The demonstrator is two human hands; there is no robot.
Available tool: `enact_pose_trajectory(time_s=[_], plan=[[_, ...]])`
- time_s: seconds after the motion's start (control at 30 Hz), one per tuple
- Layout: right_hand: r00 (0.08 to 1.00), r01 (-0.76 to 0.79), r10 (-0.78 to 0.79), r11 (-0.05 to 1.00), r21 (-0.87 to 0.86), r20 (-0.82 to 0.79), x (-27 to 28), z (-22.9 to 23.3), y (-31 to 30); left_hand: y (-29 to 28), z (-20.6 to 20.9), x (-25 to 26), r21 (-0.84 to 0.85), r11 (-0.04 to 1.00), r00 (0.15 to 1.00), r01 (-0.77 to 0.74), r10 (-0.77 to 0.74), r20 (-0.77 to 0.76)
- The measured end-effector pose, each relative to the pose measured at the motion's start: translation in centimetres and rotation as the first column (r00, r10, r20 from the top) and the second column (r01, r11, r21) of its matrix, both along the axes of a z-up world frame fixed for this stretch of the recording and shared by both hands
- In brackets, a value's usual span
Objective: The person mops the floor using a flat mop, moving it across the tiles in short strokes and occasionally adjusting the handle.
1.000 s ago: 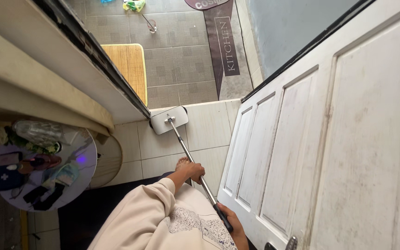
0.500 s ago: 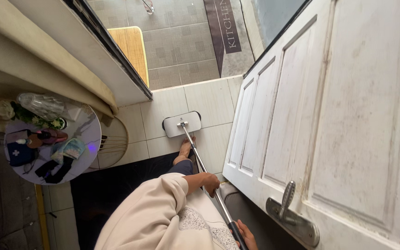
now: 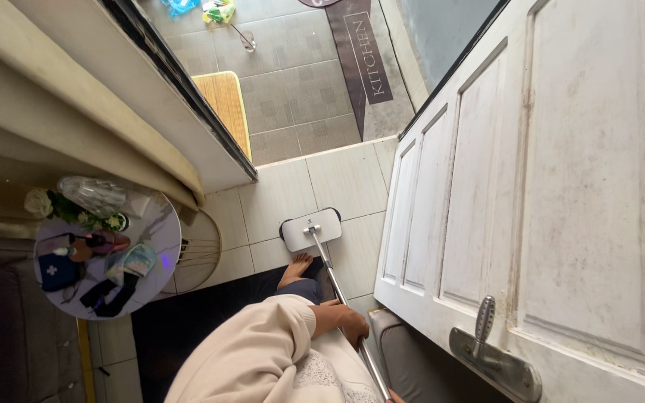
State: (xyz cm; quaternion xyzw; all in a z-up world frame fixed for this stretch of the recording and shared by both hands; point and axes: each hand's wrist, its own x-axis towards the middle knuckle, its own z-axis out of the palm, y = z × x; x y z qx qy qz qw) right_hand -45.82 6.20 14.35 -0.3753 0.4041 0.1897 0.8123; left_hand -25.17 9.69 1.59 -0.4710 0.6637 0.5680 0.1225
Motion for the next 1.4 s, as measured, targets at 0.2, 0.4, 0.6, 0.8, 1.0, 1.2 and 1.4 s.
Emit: enact_pose_trajectory(time_s=[0.2, 0.4, 0.6, 0.8, 1.0, 1.2, 1.4], plan=[[0.989, -0.103, 0.109, 0.993, -0.060, 0.104, 2.8, -0.2, 0.6, 1.1, 0.0, 4.8, -0.079, 0.995, 0.998, -0.061, 0.061, -0.011], [0.965, 0.264, -0.257, 0.945, 0.195, -0.058, 6.8, -4.4, 2.0, 2.1, 0.6, 12.6, -0.114, 0.983, 0.985, -0.146, 0.156, 0.080], [0.845, 0.213, -0.484, 0.694, 0.688, 0.227, 12.3, -6.1, 3.3, 3.2, 1.1, 19.2, -0.308, 0.911, 0.942, -0.274, 0.319, 0.108], [0.869, 0.491, -0.433, 0.818, 0.299, -0.240, 16.5, -6.5, 4.5, 3.4, 1.1, 23.1, -0.196, 0.936, 0.910, -0.293, 0.336, 0.242], [0.808, 0.583, -0.557, 0.708, 0.399, -0.192, 14.2, -5.0, 5.8, 1.5, 1.2, 21.2, -0.015, 0.994, 0.961, -0.107, 0.108, 0.254], [0.690, 0.547, -0.724, 0.527, 0.651, 0.006, 7.5, -2.4, 9.1, -0.8, 2.3, 15.1, -0.087, 0.945, 0.943, 0.314, -0.321, -0.088], [0.505, 0.818, -0.813, 0.344, 0.460, -0.291, 4.4, 0.8, 13.1, 0.2, 1.3, 10.1, -0.164, 0.915, 0.901, 0.367, -0.394, -0.180]])
